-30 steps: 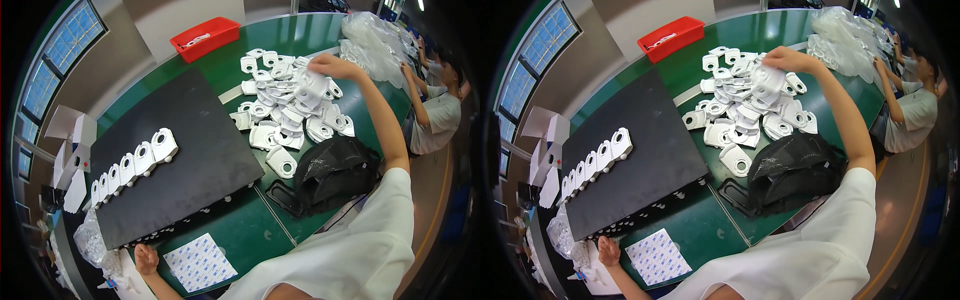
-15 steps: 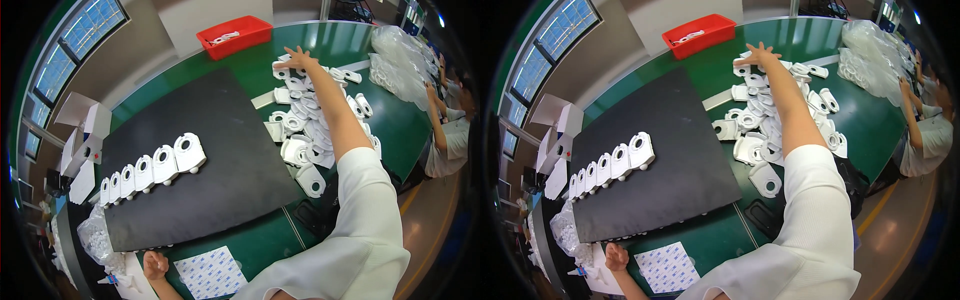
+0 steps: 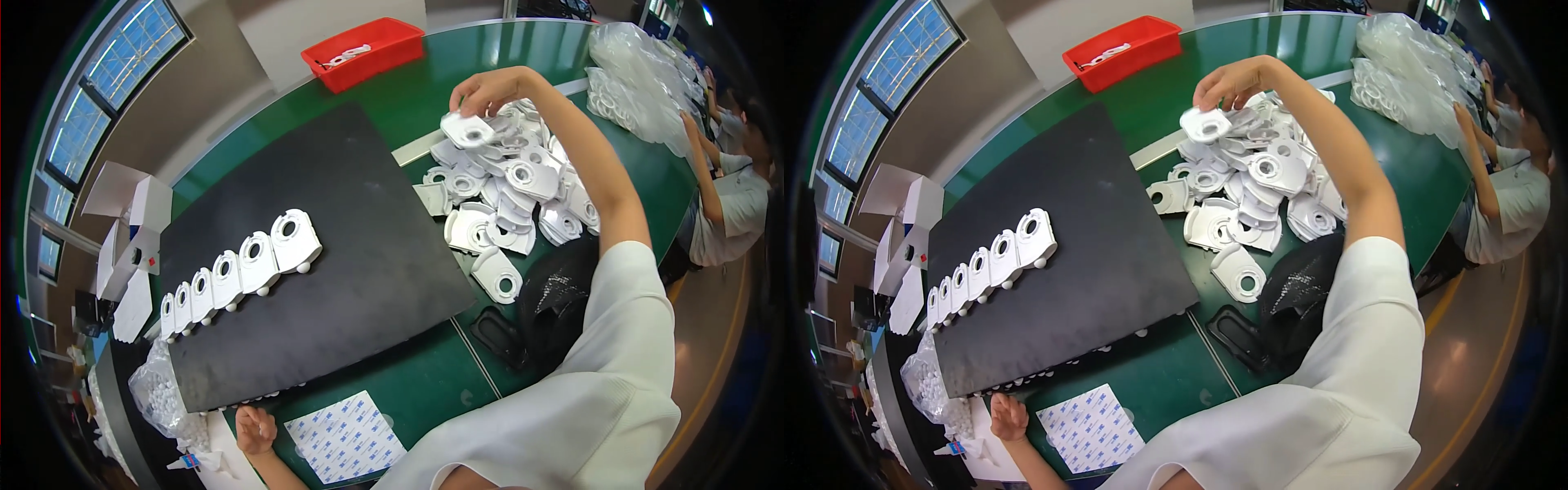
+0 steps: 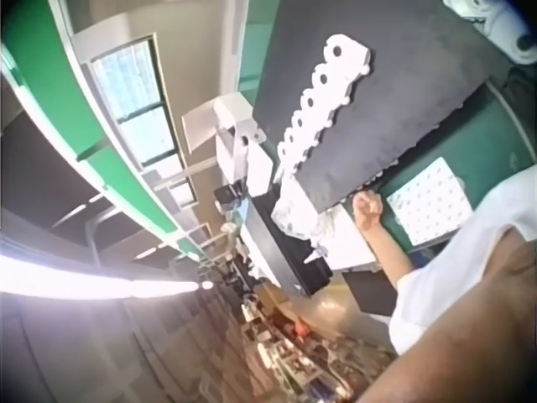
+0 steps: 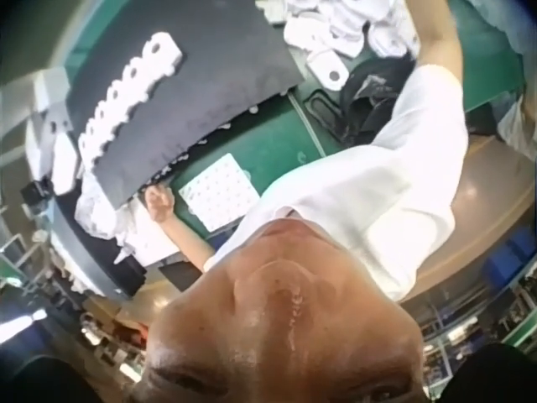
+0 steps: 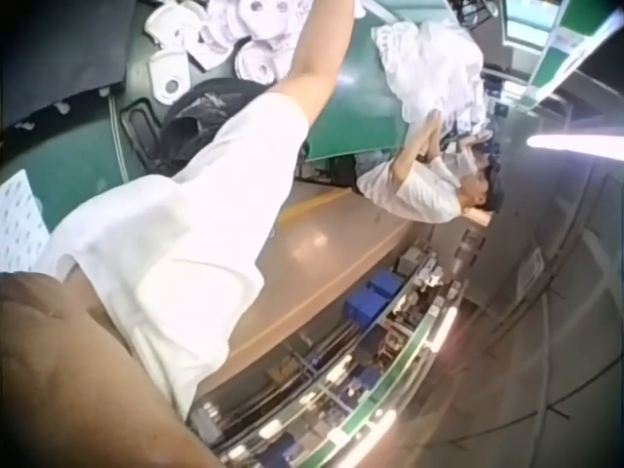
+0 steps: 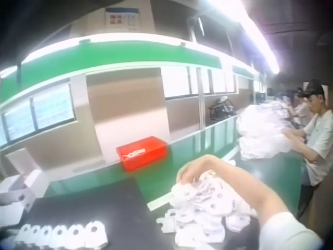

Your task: Assembling small white plastic components by inserting metal pins and organizing them onto a tray.

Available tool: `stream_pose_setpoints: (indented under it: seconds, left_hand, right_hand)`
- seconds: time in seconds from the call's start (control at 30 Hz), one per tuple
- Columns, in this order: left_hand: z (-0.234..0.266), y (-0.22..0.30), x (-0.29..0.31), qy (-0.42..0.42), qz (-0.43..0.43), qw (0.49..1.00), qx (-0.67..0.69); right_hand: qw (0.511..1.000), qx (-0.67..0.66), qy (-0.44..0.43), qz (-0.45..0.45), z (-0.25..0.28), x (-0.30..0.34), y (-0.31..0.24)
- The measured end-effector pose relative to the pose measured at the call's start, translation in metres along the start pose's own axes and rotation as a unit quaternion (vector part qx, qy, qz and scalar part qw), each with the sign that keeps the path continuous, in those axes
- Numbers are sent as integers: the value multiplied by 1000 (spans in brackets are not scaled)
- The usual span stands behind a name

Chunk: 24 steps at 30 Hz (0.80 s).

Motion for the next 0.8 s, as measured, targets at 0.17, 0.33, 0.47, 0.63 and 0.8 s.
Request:
stream_pose_setpoints:
  seconds: [0.17,0.33,0.47,0.63,0.8]
  left_hand:
    - [-3,1,1,-1,-1,1000,2]
    - [-3,2,-3,-1,-2,1000,1]
    - [-2,3,0,-6,-12,1000,-7]
    - [-5,4,-1,-10,-11,1000,-17]
    - [-12,5,1,-46,-25,998,-18]
  right_hand:
    - [995,19,-55,79,0,57,-1]
    - [902,151,398,-69,75,35,114]
    - [815,171,487,-264,72,12,192]
    - [953,67,191,-226,75,14,183]
    - [943,-111,267,-166,24,51,115]
Point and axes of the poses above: each hand's wrist, its own x-axis away from the middle knuckle, its own z-axis out of the back of the hand, y = z × x, the point moved 3 cm from there along -x, towards the middle knuckle, and after that the axes turned 1 degree about x, right-handed, at the moved point
